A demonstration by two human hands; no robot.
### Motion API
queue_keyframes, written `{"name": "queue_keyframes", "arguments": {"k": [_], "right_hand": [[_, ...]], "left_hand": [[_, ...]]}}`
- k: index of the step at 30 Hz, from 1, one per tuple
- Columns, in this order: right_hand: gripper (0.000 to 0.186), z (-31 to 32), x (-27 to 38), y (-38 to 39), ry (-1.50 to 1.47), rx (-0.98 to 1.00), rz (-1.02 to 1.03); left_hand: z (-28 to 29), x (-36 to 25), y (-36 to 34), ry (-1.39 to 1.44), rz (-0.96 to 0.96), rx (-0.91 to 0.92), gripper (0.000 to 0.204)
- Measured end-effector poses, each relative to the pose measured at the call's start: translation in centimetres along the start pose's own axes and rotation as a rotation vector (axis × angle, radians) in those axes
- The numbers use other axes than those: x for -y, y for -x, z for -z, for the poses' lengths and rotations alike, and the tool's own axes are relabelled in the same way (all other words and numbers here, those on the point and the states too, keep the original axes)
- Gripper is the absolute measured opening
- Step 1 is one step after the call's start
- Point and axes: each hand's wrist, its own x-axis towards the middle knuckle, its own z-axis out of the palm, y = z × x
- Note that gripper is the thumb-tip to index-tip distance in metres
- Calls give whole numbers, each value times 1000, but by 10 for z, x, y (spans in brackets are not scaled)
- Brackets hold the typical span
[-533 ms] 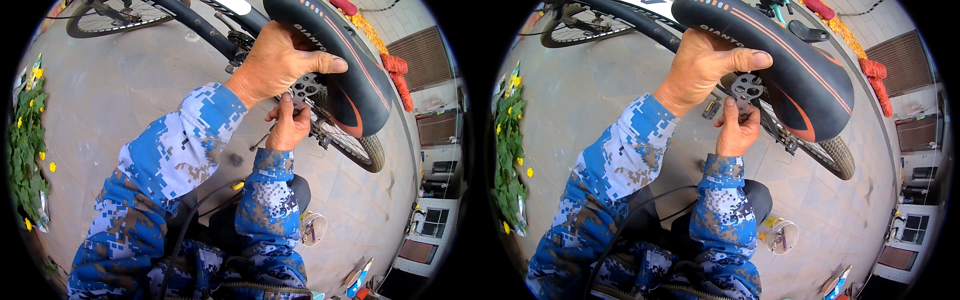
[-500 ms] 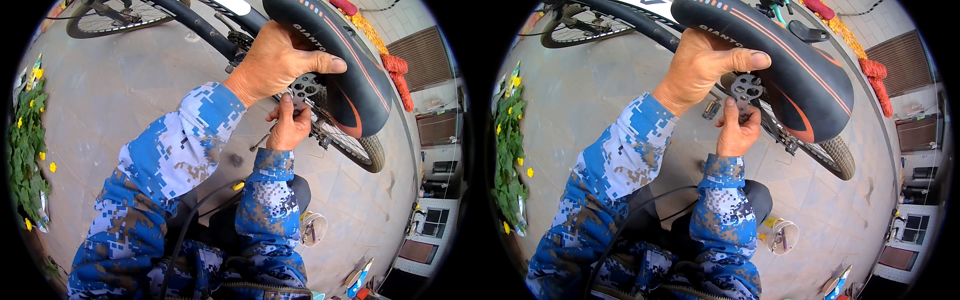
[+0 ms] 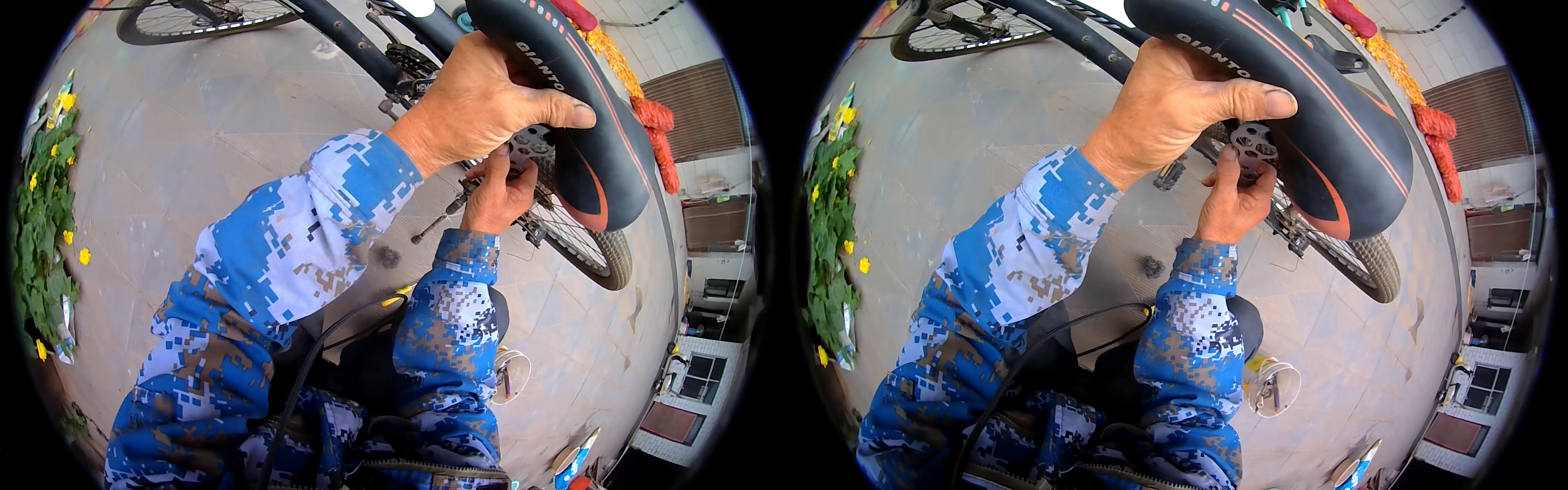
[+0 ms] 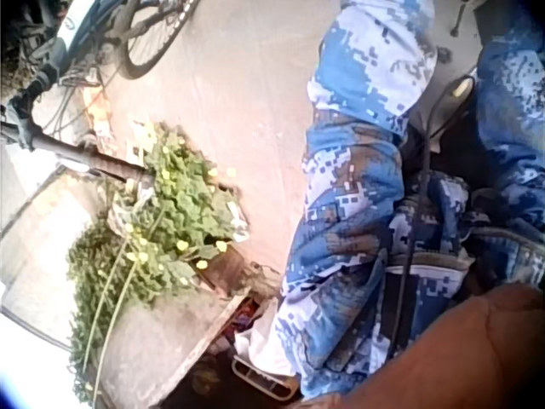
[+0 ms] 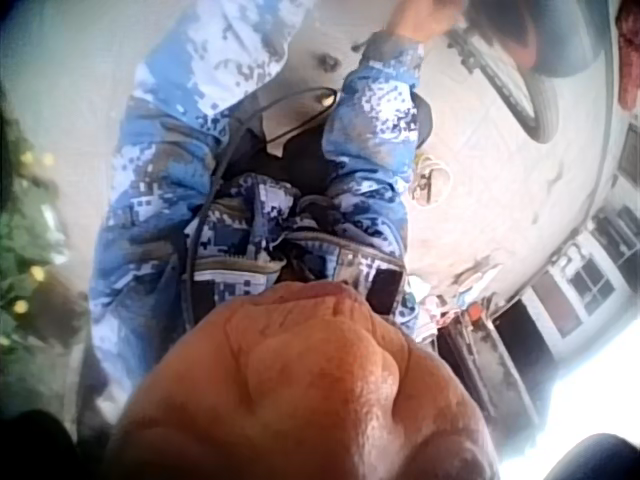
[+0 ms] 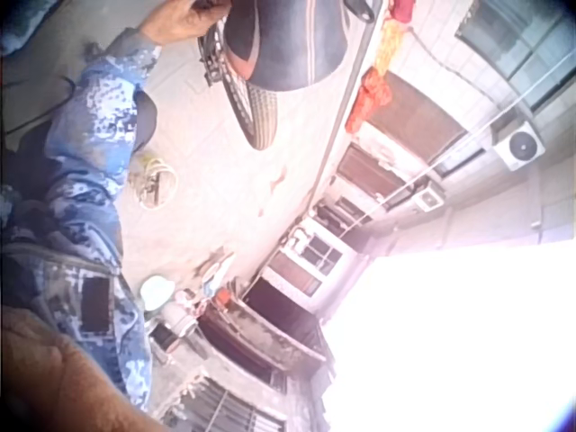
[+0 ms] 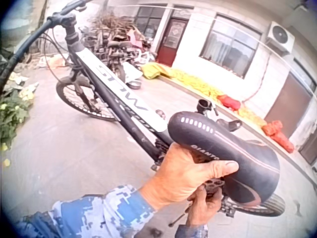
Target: The person uses a wrench to tighten a bolt on the bicycle's rear brake assembly. They then use a multi-tool to adjust the seat post clamp, tightening the bolt to secure the saddle in place.
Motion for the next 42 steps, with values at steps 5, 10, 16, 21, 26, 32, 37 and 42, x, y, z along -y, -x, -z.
{"name": "queue_keyframes", "arguments": {"k": [5, 10, 16, 21, 26, 32, 37, 42], "right_hand": [[31, 28, -7, -29, 228, 70, 226], [39, 34, 8, -41, 539, 181, 368], [42, 35, 0, -33, 561, 219, 183], [39, 23, 12, -32, 487, 216, 237], [38, 17, 15, -30, 704, 192, 242], [57, 8, 23, -20, 626, 127, 258], [58, 11, 15, -19, 538, 73, 255], [45, 8, 12, -15, 534, 30, 315]], "left_hand": [[-3, -2, -1, -6, 29, -6, 39], [0, -1, -4, 2, -29, -16, 40], [-4, -2, -4, 64, 49, -43, 55], [0, 2, -1, -51, -13, -30, 37], [-1, -1, 1, -109, 26, -29, 36], [-1, 4, -1, -71, -53, -28, 37], [-1, 2, -2, -94, -3, -9, 38], [-3, 7, -3, -12, -57, -32, 48]]}}
